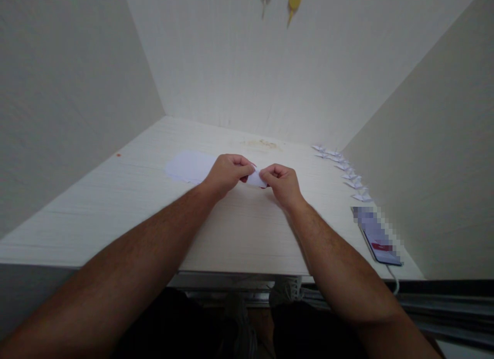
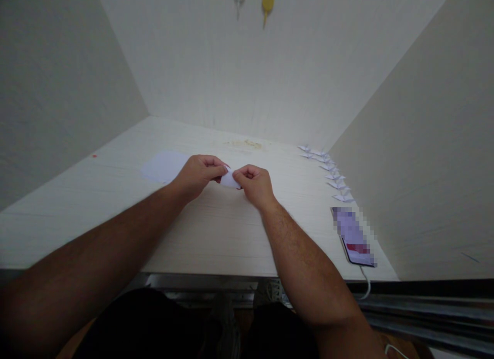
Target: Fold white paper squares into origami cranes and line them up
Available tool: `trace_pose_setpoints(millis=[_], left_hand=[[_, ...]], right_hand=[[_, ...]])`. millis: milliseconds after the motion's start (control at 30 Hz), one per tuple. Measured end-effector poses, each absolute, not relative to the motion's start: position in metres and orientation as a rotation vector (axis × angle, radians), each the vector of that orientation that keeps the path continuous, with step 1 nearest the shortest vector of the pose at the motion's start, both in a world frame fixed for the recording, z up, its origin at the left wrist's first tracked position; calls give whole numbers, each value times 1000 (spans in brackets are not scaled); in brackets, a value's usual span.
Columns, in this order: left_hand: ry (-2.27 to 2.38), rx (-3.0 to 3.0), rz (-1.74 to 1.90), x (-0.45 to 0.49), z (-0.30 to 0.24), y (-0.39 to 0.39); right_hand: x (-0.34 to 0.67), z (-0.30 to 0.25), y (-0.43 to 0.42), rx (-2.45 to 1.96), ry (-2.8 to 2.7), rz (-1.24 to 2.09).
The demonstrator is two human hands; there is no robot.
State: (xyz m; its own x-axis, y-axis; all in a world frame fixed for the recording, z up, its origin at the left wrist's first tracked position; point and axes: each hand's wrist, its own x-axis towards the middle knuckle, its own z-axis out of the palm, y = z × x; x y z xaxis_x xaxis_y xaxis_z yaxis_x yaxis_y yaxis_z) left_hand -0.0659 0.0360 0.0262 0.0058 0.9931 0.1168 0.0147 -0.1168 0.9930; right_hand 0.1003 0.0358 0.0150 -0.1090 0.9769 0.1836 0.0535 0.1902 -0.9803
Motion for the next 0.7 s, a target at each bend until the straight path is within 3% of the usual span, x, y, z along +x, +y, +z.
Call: trace_pose_setpoints(millis=[700], left_hand=[[1078,1396,1182,-67,28,34]], right_hand=[[102,11,37,-1070,-1486,1021]])
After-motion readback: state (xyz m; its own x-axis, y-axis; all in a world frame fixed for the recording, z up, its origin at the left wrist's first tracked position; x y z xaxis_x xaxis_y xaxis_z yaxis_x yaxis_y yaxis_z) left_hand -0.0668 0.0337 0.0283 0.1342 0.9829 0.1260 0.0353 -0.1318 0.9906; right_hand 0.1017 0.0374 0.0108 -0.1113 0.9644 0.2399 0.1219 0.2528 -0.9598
